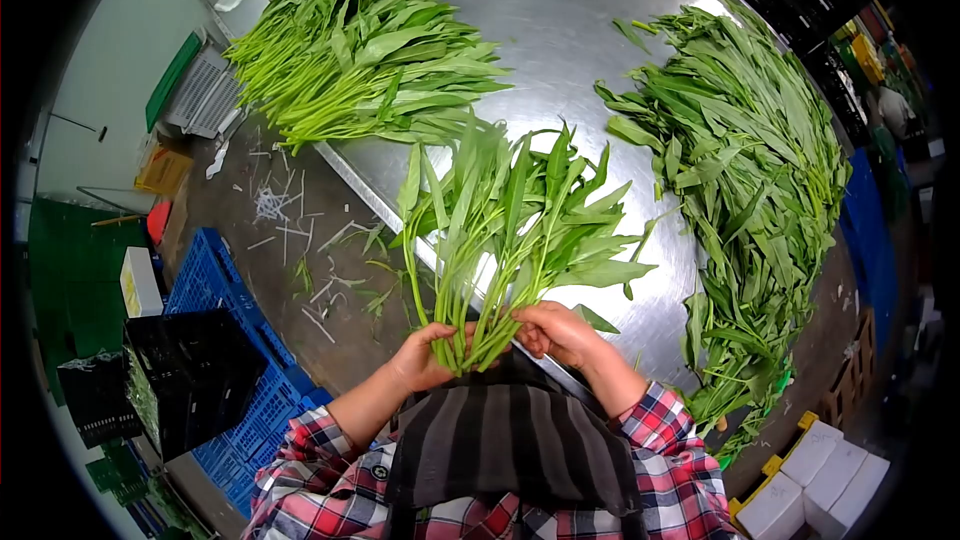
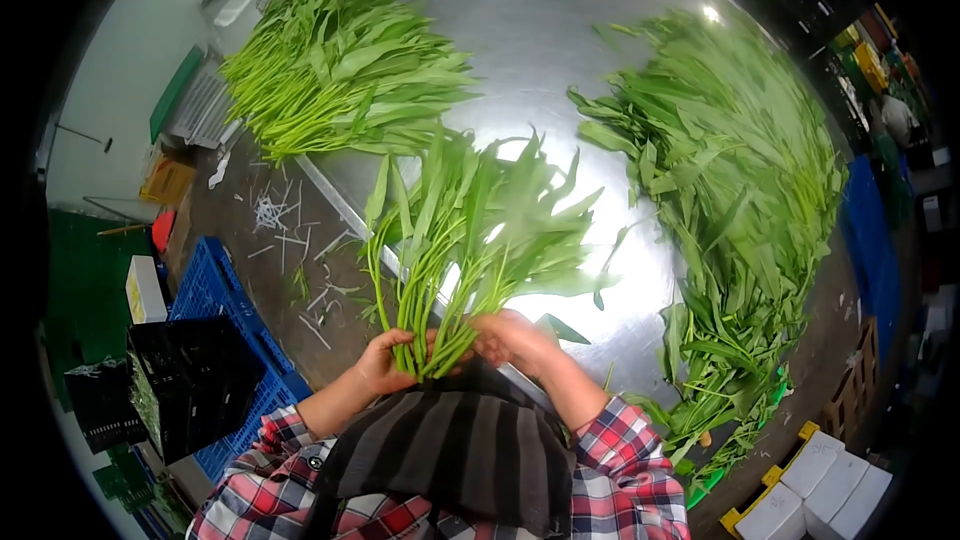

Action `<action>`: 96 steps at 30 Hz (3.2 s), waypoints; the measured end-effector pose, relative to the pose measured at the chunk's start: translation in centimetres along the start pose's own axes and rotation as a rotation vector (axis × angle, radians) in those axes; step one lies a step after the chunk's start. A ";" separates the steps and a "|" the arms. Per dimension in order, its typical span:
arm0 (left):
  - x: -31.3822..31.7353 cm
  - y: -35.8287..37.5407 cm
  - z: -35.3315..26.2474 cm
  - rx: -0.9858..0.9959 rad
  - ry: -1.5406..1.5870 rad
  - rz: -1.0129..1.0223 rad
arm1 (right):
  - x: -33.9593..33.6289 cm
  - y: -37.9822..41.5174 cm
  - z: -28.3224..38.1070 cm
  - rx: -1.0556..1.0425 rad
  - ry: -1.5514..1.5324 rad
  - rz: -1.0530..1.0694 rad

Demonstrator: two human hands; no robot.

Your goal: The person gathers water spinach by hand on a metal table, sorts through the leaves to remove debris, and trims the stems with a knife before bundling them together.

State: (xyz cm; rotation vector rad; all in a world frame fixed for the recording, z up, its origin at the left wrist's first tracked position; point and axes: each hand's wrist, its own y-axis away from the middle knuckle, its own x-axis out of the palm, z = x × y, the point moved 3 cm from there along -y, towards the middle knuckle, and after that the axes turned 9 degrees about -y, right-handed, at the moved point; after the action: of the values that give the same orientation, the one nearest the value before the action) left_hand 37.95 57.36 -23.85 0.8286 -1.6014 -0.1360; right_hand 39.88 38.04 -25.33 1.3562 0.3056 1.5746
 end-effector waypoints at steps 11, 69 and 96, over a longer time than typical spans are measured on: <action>0.3 0.4 0.0 0.010 -0.225 -0.061 | 4.0 4.7 4.4 -0.345 1.169 -0.306; -2.7 0.9 0.1 0.535 -0.579 -0.681 | 7.4 -4.3 2.7 -0.071 0.719 -0.025; -1.9 1.2 -2.3 0.516 -0.052 -0.714 | 9.7 1.7 -0.1 -0.349 0.805 0.413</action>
State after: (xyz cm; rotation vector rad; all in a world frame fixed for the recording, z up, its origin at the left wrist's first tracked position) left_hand 39.42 60.16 -24.19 1.7934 -1.3341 -0.2552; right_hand 40.09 44.92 -18.27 0.4790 0.2165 2.3557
